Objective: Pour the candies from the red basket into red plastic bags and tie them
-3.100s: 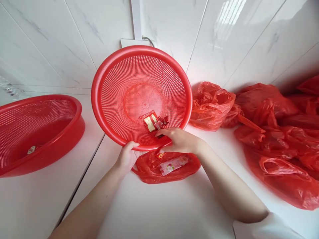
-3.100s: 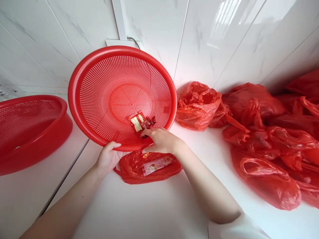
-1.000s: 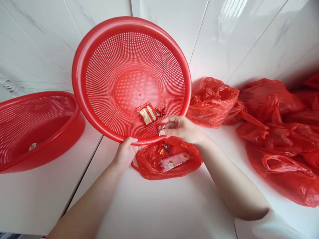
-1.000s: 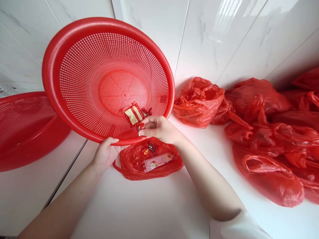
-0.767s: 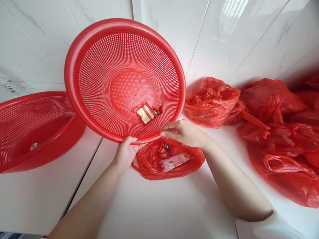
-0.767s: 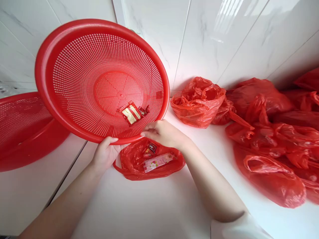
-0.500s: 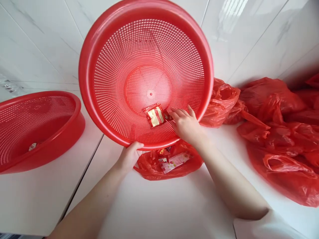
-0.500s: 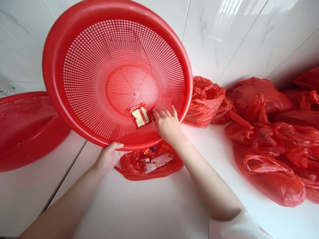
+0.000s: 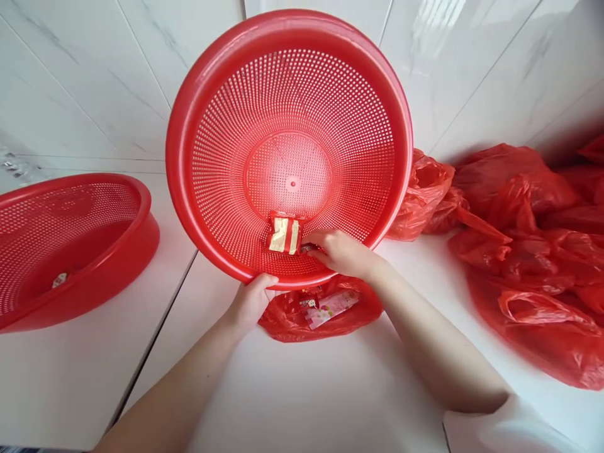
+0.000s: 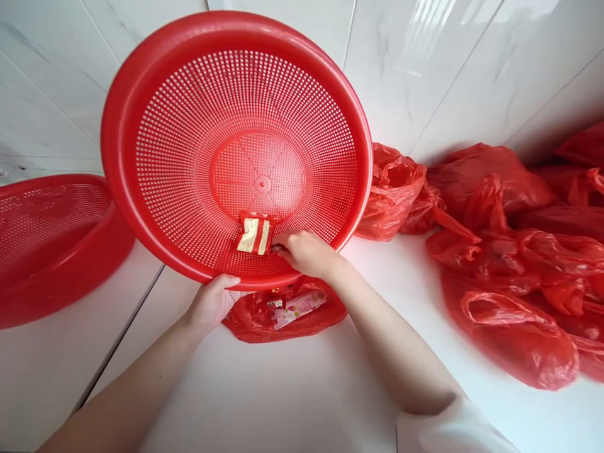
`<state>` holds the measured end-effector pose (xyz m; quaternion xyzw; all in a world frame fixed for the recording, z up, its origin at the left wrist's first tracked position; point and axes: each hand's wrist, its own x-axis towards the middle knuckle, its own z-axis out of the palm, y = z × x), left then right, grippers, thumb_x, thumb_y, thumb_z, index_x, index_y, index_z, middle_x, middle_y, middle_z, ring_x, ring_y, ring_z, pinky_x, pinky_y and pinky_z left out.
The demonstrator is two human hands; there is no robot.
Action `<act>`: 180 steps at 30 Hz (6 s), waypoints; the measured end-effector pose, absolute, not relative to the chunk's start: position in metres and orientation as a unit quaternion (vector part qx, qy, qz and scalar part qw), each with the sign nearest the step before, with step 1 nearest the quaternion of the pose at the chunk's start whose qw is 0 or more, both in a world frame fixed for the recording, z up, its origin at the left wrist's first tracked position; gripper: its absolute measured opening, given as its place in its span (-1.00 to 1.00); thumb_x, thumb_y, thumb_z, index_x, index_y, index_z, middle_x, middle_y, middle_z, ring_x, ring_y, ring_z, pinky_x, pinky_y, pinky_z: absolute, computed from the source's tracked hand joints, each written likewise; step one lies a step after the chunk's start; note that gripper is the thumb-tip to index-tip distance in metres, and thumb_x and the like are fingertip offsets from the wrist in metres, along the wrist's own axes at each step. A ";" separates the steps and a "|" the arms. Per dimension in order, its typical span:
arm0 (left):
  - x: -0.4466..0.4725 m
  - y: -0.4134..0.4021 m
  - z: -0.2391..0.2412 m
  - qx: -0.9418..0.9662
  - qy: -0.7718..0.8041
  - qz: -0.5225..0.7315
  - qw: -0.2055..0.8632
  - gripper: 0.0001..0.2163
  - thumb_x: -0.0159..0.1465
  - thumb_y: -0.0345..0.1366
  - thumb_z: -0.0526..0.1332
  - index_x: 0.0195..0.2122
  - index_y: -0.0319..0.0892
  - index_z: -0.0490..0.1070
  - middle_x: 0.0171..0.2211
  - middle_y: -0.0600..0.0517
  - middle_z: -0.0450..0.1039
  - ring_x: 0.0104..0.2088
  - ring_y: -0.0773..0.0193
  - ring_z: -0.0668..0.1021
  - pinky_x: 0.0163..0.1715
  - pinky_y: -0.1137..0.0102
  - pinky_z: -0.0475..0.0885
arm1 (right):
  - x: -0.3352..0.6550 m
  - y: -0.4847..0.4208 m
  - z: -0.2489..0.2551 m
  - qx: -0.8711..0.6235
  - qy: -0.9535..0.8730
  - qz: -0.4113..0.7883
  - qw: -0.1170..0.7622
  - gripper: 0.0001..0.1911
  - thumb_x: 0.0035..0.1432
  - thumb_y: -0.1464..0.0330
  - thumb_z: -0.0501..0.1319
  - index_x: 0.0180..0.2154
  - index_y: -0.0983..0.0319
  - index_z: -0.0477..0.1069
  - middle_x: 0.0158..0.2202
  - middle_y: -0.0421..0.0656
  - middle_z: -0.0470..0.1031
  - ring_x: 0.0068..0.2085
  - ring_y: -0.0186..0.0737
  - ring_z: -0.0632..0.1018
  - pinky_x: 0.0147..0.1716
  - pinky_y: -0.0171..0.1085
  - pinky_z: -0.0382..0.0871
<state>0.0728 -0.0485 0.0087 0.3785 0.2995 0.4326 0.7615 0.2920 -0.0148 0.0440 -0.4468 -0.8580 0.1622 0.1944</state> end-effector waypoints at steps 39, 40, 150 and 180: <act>0.070 -0.042 0.013 0.345 0.287 0.432 0.782 -0.51 0.15 -0.43 0.15 0.14 -0.21 0.41 0.00 -0.09 0.56 0.09 -0.08 0.53 0.14 -0.01 0.39 | 0.308 -0.021 0.063 -0.510 -0.806 0.200 0.224 -0.77 0.26 0.39 0.15 -0.17 0.19 0.59 -0.17 -0.10 0.64 -0.16 -0.11 0.61 -0.10 -0.16 0.45; 0.071 -0.043 0.013 0.348 0.282 0.420 0.789 -0.52 0.16 -0.43 0.15 0.15 -0.20 0.41 0.01 -0.09 0.56 0.10 -0.08 0.51 0.14 -0.01 0.39 | 0.305 -0.019 0.058 -0.512 -0.814 0.177 0.210 -0.75 0.25 0.42 0.14 -0.15 0.19 0.59 -0.14 -0.08 0.64 -0.12 -0.08 0.61 -0.06 -0.13 0.44; 0.065 -0.034 0.003 0.324 0.337 0.426 0.774 -0.71 0.13 -0.41 0.18 -0.14 -0.33 0.56 -0.10 -0.16 0.61 0.00 -0.09 0.58 0.10 0.05 0.44 | 0.270 -0.022 0.055 -0.406 -0.436 0.549 0.587 -0.71 -0.15 0.11 0.49 -0.47 0.17 0.57 -0.42 -0.17 0.62 -0.39 -0.25 0.56 -0.33 -0.23 0.48; 0.067 -0.036 0.005 0.340 0.336 0.422 0.770 -0.62 0.16 -0.42 0.15 0.01 -0.31 0.50 -0.01 -0.16 0.56 0.07 -0.07 0.53 0.11 0.04 0.42 | 0.266 -0.018 0.045 -0.358 -0.436 0.613 0.554 -0.57 -0.21 0.31 0.53 -0.24 0.24 0.51 -0.29 -0.17 0.63 -0.27 -0.28 0.60 -0.12 -0.23 0.48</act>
